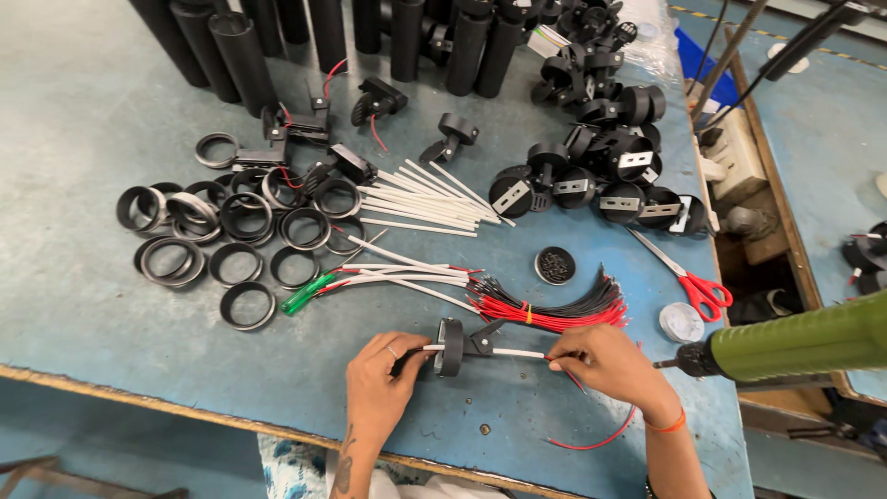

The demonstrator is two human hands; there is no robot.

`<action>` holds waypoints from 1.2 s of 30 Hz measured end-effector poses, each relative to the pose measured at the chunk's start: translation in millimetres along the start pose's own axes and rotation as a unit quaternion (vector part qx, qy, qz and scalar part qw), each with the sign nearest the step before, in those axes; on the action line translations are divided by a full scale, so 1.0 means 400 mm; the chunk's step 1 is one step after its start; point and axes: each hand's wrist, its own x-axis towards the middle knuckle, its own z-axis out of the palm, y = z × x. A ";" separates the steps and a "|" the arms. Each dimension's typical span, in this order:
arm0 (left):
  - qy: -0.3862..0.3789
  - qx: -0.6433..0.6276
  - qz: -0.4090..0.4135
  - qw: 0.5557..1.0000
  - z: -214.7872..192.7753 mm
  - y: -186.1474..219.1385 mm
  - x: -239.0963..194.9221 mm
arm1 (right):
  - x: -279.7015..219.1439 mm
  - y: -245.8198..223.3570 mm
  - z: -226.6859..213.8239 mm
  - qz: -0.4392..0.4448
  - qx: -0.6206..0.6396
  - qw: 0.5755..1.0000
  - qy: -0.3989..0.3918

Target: The person assembles electronic components at a workbench. They insert white plastic rods into black plastic housings, connect red and black wires, and use a green heat gun to shrink tubing around the connections. The person handles multiple components and wires in a repetitive assembly sequence.

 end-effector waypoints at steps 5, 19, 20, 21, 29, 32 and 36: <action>-0.005 0.002 -0.019 1.000 0.000 0.002 0.001 | 0.001 -0.015 0.007 -0.032 -0.008 0.999 0.005; -0.002 0.018 -0.001 1.000 -0.001 -0.003 0.000 | 0.002 -0.036 0.011 -0.016 0.011 1.000 -0.004; 0.000 0.015 0.001 1.000 0.000 -0.004 0.000 | 0.001 -0.038 0.007 -0.030 0.010 0.999 0.002; 0.000 0.014 0.001 1.000 0.002 -0.005 0.000 | -0.003 -0.038 0.000 -0.022 0.024 0.999 -0.009; -0.003 0.015 0.000 1.000 0.007 -0.009 -0.004 | -0.008 -0.019 -0.014 -0.031 0.001 0.996 -0.088; -0.005 0.020 0.002 1.000 0.007 -0.008 -0.005 | -0.006 -0.017 -0.001 -0.017 -0.025 0.997 -0.075; -0.007 0.021 0.002 1.000 0.003 -0.005 -0.003 | -0.004 -0.019 0.009 -0.045 -0.027 0.998 -0.039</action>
